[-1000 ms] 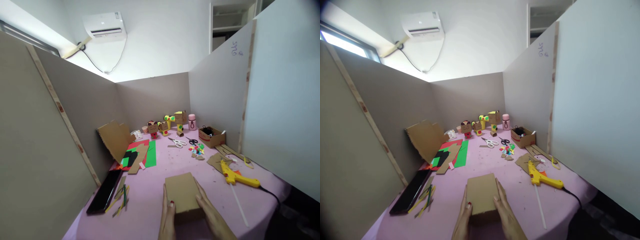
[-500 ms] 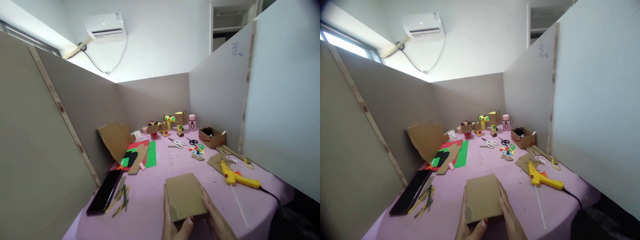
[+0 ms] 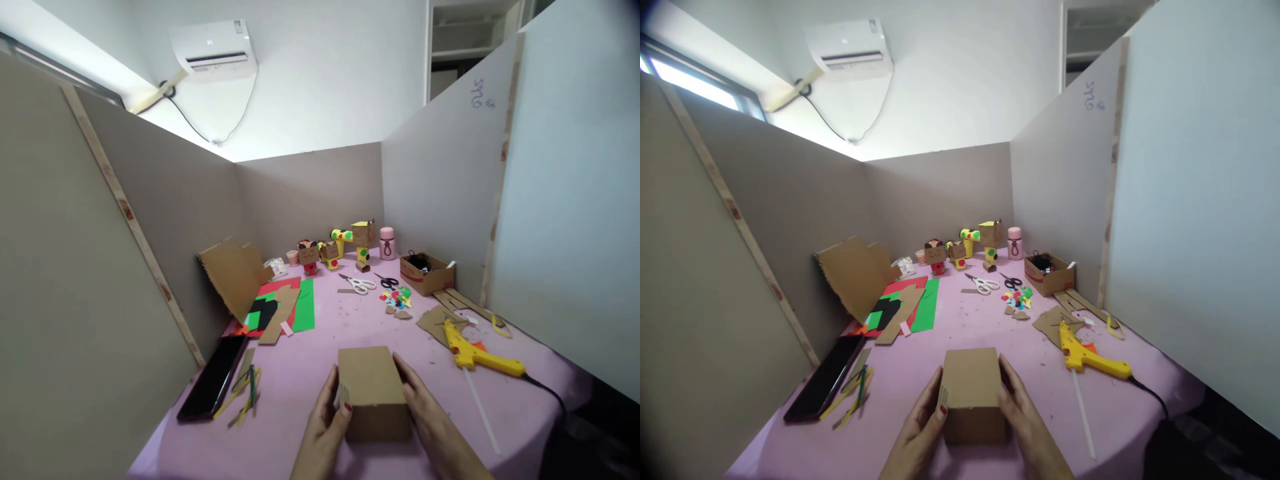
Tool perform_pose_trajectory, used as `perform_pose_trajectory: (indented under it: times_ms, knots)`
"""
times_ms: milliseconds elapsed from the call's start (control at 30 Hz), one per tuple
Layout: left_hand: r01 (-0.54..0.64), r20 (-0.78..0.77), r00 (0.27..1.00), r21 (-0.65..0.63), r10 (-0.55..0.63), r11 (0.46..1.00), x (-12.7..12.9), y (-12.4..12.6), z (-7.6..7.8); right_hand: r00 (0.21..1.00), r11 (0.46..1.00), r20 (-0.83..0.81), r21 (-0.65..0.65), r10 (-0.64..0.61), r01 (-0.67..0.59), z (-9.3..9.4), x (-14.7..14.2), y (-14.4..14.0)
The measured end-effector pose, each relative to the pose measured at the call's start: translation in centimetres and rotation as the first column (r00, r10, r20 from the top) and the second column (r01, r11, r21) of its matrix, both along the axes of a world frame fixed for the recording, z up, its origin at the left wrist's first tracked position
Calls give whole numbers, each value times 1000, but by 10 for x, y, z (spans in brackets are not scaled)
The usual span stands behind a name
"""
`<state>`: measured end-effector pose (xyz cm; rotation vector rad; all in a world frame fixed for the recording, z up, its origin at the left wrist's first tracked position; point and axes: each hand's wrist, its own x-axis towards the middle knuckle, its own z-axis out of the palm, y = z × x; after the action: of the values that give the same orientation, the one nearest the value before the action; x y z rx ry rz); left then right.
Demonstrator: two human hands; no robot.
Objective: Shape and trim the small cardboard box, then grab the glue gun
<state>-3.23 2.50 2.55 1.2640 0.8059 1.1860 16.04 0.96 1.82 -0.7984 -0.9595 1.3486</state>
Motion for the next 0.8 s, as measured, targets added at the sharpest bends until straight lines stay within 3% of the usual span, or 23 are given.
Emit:
perform_pose_trajectory:
  times_ms: [100, 233, 400, 567, 700, 800]
  knots:
    - [2, -17, 1000, 4, -2, 1000, 0, -1, -1, 991, 992, 70, 53, 111, -115, -3, 2, 1]
    - [-27, -72, 997, 23, 28, 999, 5, -2, 11, 978, 991, 192, 98, 75, -95, 3, 5, 6]
    - [-128, -35, 991, 12, 128, 992, 8, 3, 18, 999, 999, 35, -14, 30, -30, 11, 6, 15]
    - [-115, 0, 993, -12, 115, 993, 8, 3, 23, 1000, 997, -12, -81, 8, -9, 13, 5, 13]
    - [-197, 78, 974, -176, 213, 964, 8, 0, 29, 998, 997, 14, -34, -62, 63, 17, 5, 7]
    - [-150, 222, 949, -304, 223, 941, 14, -3, 33, 997, 997, -9, 11, -70, 71, 23, 2, 1]
